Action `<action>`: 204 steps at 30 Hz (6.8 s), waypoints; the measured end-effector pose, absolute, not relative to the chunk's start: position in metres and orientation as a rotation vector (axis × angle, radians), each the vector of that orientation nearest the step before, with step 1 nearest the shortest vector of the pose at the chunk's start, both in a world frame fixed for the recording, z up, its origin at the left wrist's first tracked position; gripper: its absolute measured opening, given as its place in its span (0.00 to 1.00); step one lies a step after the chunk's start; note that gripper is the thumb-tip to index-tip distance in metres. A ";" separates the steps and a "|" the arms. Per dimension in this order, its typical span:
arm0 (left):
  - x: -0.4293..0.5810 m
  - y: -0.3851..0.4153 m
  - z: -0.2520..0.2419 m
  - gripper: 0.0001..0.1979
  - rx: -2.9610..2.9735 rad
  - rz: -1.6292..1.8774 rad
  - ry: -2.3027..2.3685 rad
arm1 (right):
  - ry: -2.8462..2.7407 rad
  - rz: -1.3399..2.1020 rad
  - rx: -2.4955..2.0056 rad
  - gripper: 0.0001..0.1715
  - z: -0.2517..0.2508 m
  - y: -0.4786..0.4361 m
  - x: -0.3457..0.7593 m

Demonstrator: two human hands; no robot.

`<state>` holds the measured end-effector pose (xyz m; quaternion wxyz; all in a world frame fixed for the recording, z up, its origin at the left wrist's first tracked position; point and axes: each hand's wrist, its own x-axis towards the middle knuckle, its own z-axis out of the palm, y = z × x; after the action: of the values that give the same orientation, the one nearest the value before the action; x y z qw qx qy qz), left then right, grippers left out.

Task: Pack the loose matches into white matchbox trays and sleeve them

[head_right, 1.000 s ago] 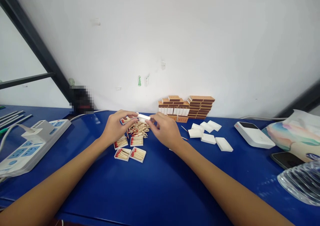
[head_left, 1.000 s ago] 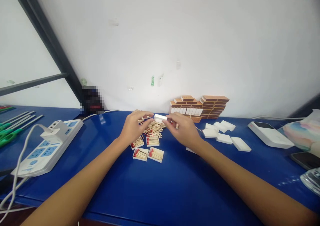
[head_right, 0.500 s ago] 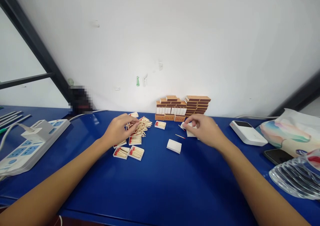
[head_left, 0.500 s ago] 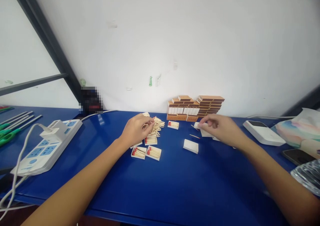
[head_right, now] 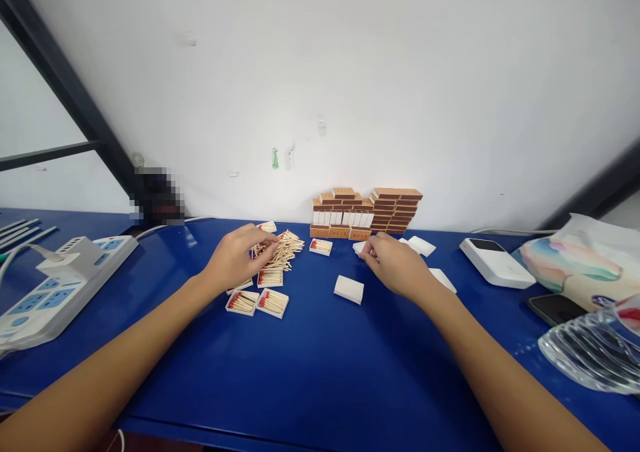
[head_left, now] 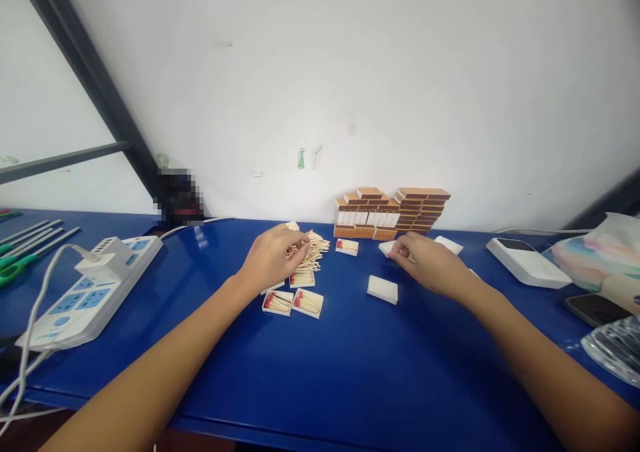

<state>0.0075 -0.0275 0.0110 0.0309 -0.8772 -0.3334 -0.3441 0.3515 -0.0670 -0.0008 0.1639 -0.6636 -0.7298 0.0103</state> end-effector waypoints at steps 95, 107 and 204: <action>0.009 -0.030 0.013 0.08 -2.645 -1.163 -0.910 | -1.989 0.160 -1.506 0.09 0.006 -0.074 0.352; 0.009 -0.031 0.014 0.09 -2.648 -1.145 -0.915 | -2.027 0.095 -1.474 0.18 0.000 -0.066 0.363; -0.021 -0.005 0.018 0.07 -2.473 -1.193 -1.189 | -2.017 0.540 -1.209 0.07 0.035 -0.019 0.224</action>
<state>-0.0206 -0.0055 0.0175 0.0748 -0.8242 -0.3963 -0.3977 0.2240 -0.0189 0.0350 0.3562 -0.4682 -0.7812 0.2090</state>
